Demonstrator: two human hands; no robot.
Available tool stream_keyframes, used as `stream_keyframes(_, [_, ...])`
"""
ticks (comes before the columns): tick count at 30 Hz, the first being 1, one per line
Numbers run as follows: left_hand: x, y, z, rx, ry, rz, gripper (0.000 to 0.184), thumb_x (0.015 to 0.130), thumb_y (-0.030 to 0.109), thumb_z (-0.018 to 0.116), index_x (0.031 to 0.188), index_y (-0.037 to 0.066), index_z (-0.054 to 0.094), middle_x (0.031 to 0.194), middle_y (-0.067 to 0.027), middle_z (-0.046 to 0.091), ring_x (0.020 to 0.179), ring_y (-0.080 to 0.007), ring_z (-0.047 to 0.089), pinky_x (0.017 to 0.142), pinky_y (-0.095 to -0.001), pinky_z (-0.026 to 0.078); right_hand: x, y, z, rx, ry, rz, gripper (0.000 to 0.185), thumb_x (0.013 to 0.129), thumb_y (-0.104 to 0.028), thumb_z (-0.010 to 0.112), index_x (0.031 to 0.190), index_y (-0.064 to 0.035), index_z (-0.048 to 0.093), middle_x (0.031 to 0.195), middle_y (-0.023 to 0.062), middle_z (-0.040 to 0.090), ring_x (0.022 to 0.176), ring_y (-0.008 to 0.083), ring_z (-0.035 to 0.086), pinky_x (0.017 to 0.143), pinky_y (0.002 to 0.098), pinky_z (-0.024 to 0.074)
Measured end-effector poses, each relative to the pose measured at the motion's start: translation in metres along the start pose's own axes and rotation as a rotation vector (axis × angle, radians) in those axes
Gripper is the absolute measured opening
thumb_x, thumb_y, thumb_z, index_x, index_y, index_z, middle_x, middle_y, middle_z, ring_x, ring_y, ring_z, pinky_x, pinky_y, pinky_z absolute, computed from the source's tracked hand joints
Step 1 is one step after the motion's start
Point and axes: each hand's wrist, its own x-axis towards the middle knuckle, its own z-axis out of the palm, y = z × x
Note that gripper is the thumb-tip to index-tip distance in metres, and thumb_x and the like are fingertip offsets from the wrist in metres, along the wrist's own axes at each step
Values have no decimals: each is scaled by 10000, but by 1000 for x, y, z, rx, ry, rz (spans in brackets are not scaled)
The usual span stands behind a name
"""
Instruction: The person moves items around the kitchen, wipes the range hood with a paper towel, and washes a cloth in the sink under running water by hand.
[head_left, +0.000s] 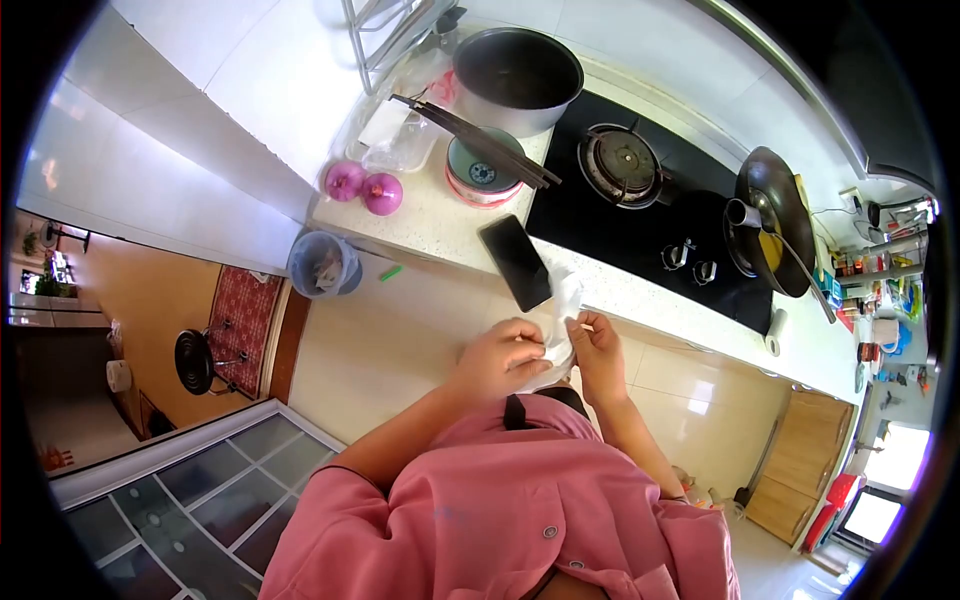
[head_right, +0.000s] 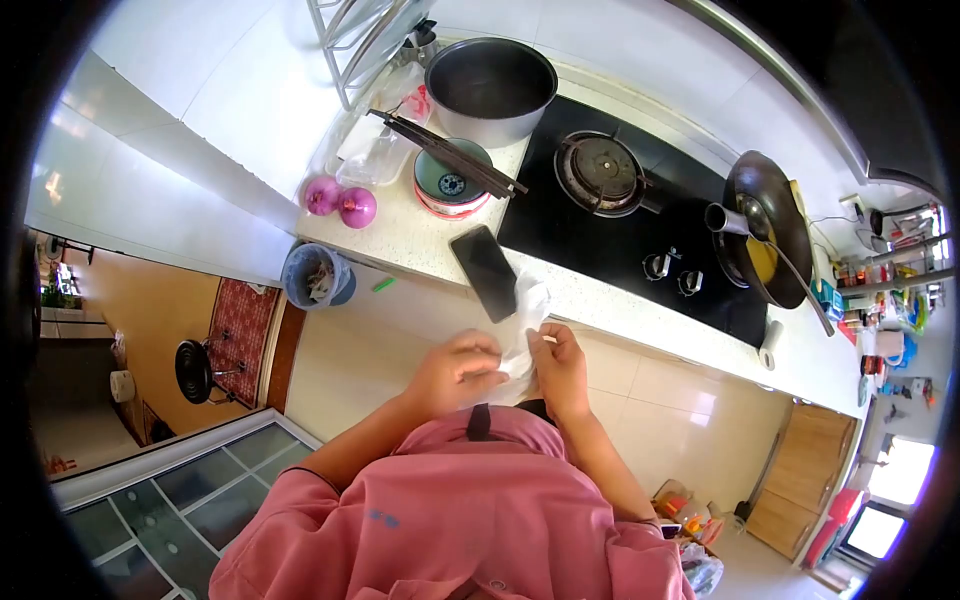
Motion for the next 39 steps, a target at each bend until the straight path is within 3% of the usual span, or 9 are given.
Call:
stream_keyframes(4, [12, 18, -13, 173, 154, 416, 96, 799, 107, 722, 869, 63, 673, 1143, -93, 617, 1028, -256, 613, 967, -450, 433, 0, 13, -8, -115, 35, -70, 216, 946, -104, 566, 1135, -2, 545, 886, 32, 602, 807, 92, 554, 729, 223, 451])
stream_keyframes(10, [6, 4, 1, -55, 325, 75, 191, 867, 80, 656, 1038, 2, 620, 1088, -164, 600, 973, -299, 606, 834, -363, 487, -20, -30, 16, -396, -273, -516, 529, 807, -64, 718, 1271, 13, 476, 1145, 90, 600, 1059, 142, 569, 906, 282, 455])
stream_keyframes(17, [14, -2, -13, -188, 343, 29, 556, 855, -58, 593, 1368, -18, 383, 1280, -106, 427, 1143, -174, 510, 939, -285, 424, -4, -18, 19, 424, -399, 260, 341, 889, -30, 594, 1219, 31, 529, 1065, 91, 640, 896, 149, 628, 781, 285, 517])
stream_keyframes(23, [11, -23, -15, 107, 563, -99, 742, 778, 18, 705, 1411, 10, 318, 1349, -142, 380, 1184, -258, 488, 991, -350, 409, -7, -16, 28, 208, -283, 122, 278, 918, -68, 573, 1182, 20, 575, 998, 82, 667, 828, 123, 633, 702, 255, 514])
stream_keyframes(24, [15, -20, -22, 348, 671, 177, 773, 752, 121, 766, 1395, 25, 348, 1344, -169, 427, 1192, -317, 499, 988, -420, 419, -7, -16, 24, 122, -271, 108, 275, 917, -68, 576, 1178, 18, 580, 989, 81, 670, 816, 119, 634, 691, 253, 513])
stream_keyframes(28, [3, 18, -32, 431, 37, 197, 640, 811, 403, 708, 1290, 44, 483, 1280, -183, 538, 1181, -371, 514, 967, -457, 411, -8, -22, 14, -74, -365, 65, 206, 907, -96, 611, 1087, 5, 607, 844, 27, 648, 697, 83, 595, 642, 228, 495])
stream_keyframes(33, [1, 23, -18, 1, 3, -298, 438, 860, 305, 678, 1174, 18, 576, 1067, -162, 643, 947, -308, 633, 812, -355, 492, -10, -20, 12, -76, -257, -113, 378, 817, -84, 729, 1145, -29, 550, 991, 40, 606, 850, 98, 589, 724, 240, 494])
stream_keyframes(35, [7, 25, -16, -185, 37, -374, 382, 873, 266, 661, 1144, 7, 591, 1016, -152, 657, 882, -281, 643, 776, -328, 497, -12, -17, 9, 35, -306, -242, 657, 770, -99, 783, 1323, -5, 440, 1222, 83, 541, 1169, 177, 501, 976, 319, 417])
stream_keyframes(39, [18, 25, -4, -166, 266, -270, 201, 838, 143, 704, 972, 14, 627, 881, -112, 648, 759, -132, 588, 664, -293, 483, -11, -4, 3, 208, -386, 43, 529, 829, -158, 737, 1288, -15, 515, 1112, 70, 628, 1013, 134, 583, 872, 305, 485])
